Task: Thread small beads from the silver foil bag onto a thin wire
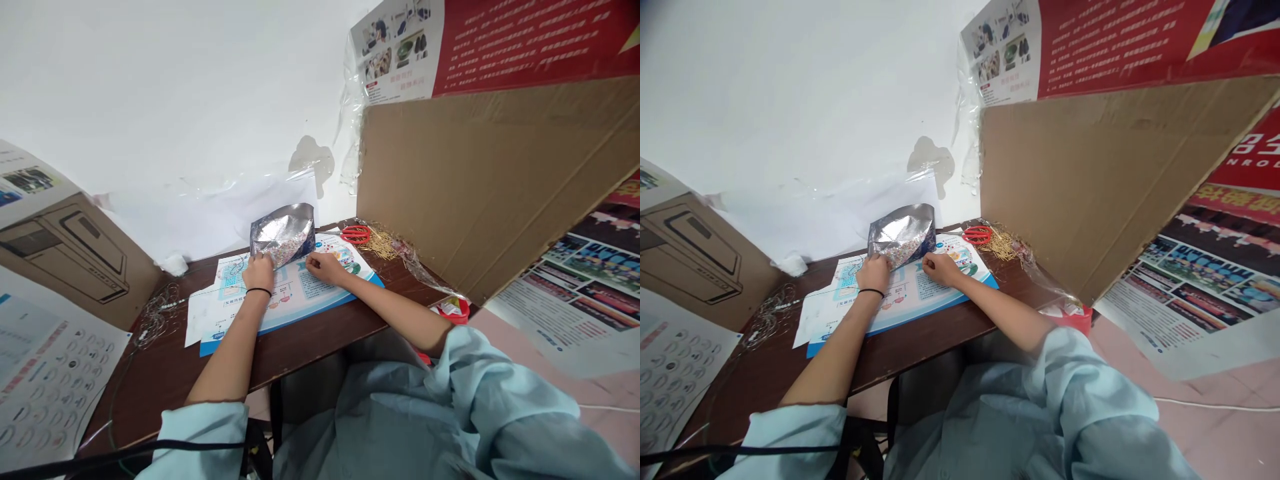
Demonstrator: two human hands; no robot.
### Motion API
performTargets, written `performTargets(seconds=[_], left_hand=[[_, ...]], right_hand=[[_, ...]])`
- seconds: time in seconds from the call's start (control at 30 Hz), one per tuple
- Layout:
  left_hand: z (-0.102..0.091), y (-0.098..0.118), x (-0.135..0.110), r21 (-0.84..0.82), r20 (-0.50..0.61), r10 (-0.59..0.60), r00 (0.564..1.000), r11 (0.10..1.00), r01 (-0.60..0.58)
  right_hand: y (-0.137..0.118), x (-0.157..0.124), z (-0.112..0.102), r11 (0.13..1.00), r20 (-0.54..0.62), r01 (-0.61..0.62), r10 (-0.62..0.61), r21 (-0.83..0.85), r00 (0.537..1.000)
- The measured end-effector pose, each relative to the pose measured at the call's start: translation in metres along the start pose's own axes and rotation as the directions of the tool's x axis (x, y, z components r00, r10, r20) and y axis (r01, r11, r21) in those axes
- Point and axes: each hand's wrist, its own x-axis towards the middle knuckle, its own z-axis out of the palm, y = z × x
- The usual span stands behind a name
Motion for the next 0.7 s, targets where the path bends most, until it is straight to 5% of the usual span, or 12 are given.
performTargets(seconds=[0.2, 0.27, 0.33, 0.43, 0.53, 0.7], left_hand=[[-0.002, 0.002, 0.000, -0.352, -0.160, -0.092, 0.983, 0.935, 0.030], [-0.001, 0.009, -0.005, -0.636, -0.097, -0.194, 0.976, 0.766, 0.089], [0.001, 0.021, -0.011, -0.870, 0.101, -0.230, 0.968, 0.451, 0.198], [0.005, 0.038, -0.020, -0.937, 0.333, -0.109, 0.936, 0.069, 0.342], [0.010, 0.044, -0.023, -0.907, 0.417, -0.015, 0.909, -0.079, 0.415], [0.015, 0.038, -0.021, -0.868, 0.464, 0.064, 0.884, -0.167, 0.468]], right_hand=[[-0.005, 0.001, -0.004, 0.999, -0.007, -0.052, 0.052, 0.004, 0.999], [-0.006, 0.001, -0.005, 0.998, -0.030, -0.068, 0.069, 0.018, 0.997], [-0.005, 0.001, -0.006, 0.994, -0.060, -0.101, 0.103, 0.044, 0.993], [-0.005, 0.002, -0.006, 0.984, -0.086, -0.146, 0.155, 0.106, 0.984], [-0.006, 0.002, -0.005, 0.976, -0.118, -0.129, 0.150, 0.173, 0.982], [-0.014, -0.003, -0.001, 0.971, -0.202, -0.035, 0.084, 0.236, 0.976]])
